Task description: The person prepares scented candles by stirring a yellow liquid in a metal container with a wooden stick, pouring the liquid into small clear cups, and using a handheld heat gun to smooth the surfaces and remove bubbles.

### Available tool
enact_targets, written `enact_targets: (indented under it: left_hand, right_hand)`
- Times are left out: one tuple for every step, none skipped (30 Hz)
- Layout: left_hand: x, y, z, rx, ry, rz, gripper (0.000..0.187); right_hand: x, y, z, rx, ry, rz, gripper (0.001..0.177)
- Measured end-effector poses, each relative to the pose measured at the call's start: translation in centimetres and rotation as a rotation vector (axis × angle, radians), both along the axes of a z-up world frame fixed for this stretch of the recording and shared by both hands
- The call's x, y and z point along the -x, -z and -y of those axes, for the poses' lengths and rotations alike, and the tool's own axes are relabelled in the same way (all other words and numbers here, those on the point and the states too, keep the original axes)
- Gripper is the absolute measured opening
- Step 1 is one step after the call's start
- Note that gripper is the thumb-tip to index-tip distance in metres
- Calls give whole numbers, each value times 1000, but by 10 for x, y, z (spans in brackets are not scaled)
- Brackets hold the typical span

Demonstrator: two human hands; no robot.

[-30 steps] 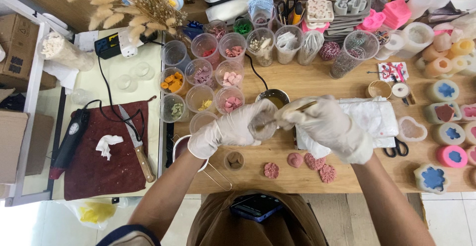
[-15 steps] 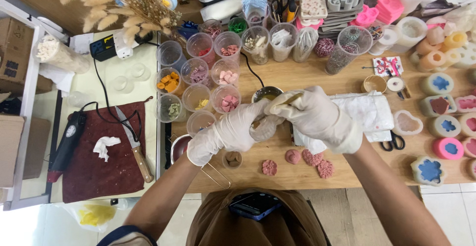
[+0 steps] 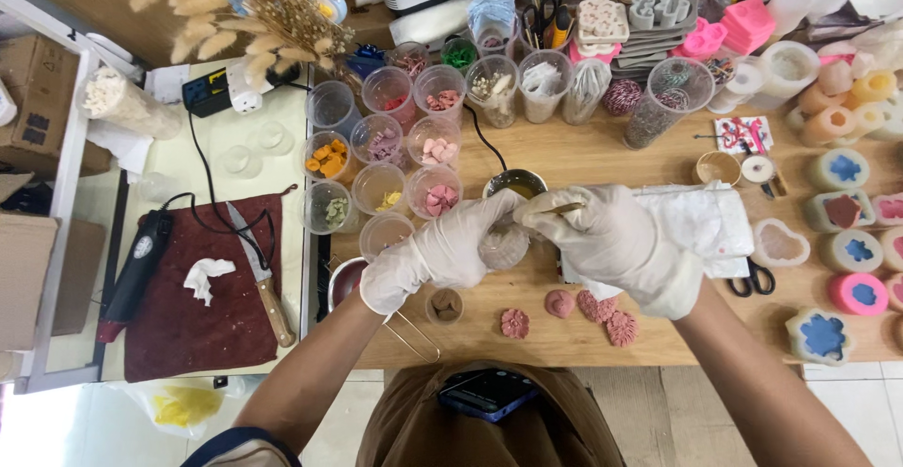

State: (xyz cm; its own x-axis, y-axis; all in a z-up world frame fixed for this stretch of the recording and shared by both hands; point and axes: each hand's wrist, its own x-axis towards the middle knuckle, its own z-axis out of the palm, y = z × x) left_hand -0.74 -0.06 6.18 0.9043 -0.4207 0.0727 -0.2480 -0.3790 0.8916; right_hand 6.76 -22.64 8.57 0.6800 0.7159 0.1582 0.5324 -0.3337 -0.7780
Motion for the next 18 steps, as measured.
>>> enact_targets:
  left_hand:
    - [-1, -1, 1, 4, 0, -1, 45]
    - [-2, -3, 1, -37, -19, -40, 46]
    - [-2, -4, 1, -77, -37, -79, 47]
    - [-3, -4, 1, -78, -39, -77, 47]
    - [-3, -3, 2, -85, -48, -86, 42]
    - [-2, -2, 2, -93, -56, -100, 38]
    - [-3, 0, 1, -95, -57, -102, 38]
    - [-5, 2, 0, -44, -45, 21, 40]
    - [-7, 4, -1, 6, -31, 145, 43]
    - [-8, 5, -3, 5, -33, 145, 43]
    - [-8, 7, -4, 5, -25, 8, 43]
    - [-8, 10, -3, 10, -10, -135, 43]
    - [-7, 12, -3, 13, -6, -141, 43]
    - [-7, 14, -3, -72, -15, -162, 36]
    - [-8, 17, -3, -158, -24, -183, 30]
    - [-10, 19, -5, -160, -24, -182, 30]
    - [-13, 22, -6, -201, -16, -115, 40]
    - [-15, 25, -6, -242, -9, -49, 50]
  right_hand:
    - [2, 4, 0, 4, 0, -1, 10]
    - [5, 9, -3, -67, 1, -126, 12]
    - [6, 13, -3, -137, 3, -250, 13]
    - [3, 16, -4, -138, 1, -248, 13]
    - [-1, 18, -4, -125, 83, -471, 15]
    - [-3, 20, -5, -111, 167, -697, 19]
    - [-2, 20, -3, -112, 166, -699, 19]
    - [-3, 19, 0, -225, 203, -737, 21]
    - [-4, 18, 1, -339, 240, -775, 24]
    - [-4, 18, -1, -339, 238, -774, 24]
    - [-4, 17, -3, -155, 189, -635, 23]
    - [-1, 18, -4, 31, 146, -499, 24]
    - [2, 21, -7, 34, 150, -505, 24]
    - [3, 25, -12, -28, 219, -643, 23]
    - [3, 30, -13, -92, 288, -780, 22]
    - [3, 35, -14, -94, 287, -780, 22]
    - [5, 41, -13, -287, 267, -834, 23]
    - [5, 48, -12, -480, 242, -885, 25]
